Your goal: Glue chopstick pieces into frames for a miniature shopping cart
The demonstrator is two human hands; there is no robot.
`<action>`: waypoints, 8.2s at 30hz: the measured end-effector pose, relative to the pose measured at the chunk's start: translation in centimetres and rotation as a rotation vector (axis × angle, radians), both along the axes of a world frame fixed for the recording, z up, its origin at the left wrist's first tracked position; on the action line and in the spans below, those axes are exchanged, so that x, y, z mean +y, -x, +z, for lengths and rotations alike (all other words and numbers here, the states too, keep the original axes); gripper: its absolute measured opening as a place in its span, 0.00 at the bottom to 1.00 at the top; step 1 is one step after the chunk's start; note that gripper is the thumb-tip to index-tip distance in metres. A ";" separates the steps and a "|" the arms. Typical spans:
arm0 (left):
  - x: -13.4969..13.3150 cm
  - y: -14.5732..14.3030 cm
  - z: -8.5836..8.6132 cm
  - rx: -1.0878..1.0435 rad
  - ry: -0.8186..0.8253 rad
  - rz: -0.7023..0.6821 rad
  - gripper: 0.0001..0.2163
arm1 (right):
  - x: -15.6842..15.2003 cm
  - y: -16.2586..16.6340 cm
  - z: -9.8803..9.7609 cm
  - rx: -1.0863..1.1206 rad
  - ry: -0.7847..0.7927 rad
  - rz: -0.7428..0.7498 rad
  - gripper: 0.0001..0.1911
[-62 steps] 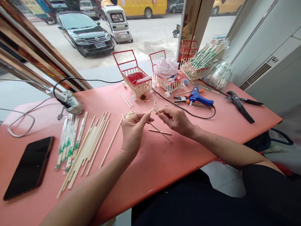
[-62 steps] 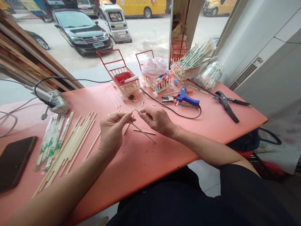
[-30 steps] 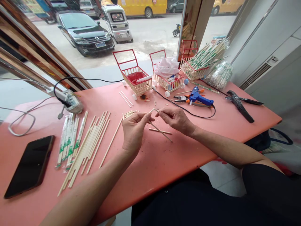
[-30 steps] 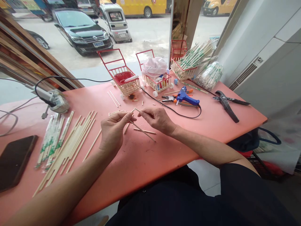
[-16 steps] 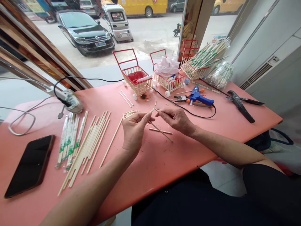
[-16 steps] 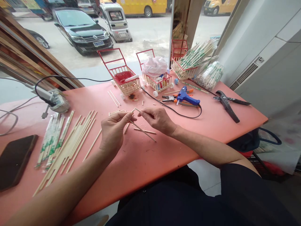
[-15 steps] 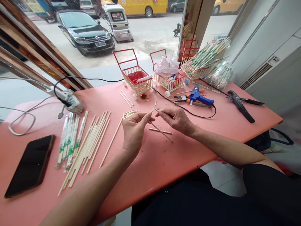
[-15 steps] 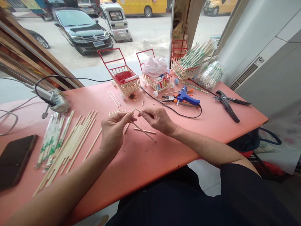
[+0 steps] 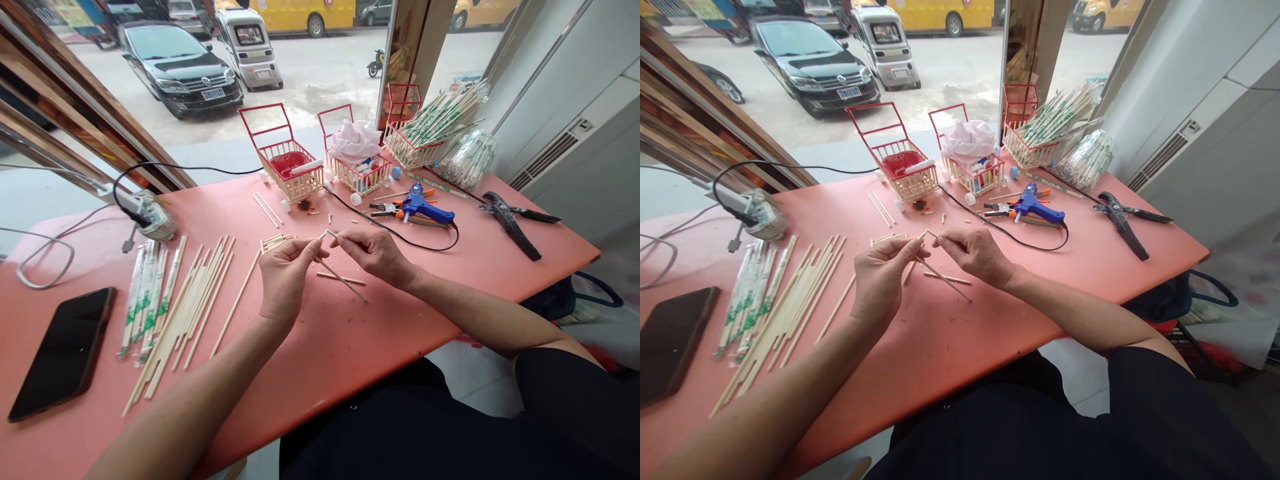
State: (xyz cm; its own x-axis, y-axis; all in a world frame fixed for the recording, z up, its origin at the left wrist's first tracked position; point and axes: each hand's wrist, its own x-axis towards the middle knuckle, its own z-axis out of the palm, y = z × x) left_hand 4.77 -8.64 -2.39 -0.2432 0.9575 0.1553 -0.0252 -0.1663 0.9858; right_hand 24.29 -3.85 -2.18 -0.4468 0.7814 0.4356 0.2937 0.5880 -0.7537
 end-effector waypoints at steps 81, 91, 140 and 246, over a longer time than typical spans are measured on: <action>0.1 0.0 0.0 0.011 -0.006 -0.001 0.09 | -0.2 0.0 0.1 0.004 -0.013 0.009 0.18; 0.0 0.0 0.0 0.023 0.001 0.000 0.09 | -0.1 0.0 0.0 -0.010 -0.016 0.010 0.18; -0.1 0.0 0.1 0.002 0.006 0.002 0.09 | -0.1 0.1 -0.2 0.007 -0.050 0.011 0.18; 0.1 0.4 1.5 0.014 0.064 -0.062 0.12 | -0.1 0.0 -0.1 -0.024 -0.015 0.028 0.15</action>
State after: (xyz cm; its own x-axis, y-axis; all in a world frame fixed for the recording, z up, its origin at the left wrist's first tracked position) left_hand 4.33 -8.52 -0.86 -0.1818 0.9786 0.0966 -0.0194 -0.1018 0.9946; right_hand 24.32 -3.92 -2.32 -0.4792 0.7619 0.4357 0.2951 0.6073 -0.7376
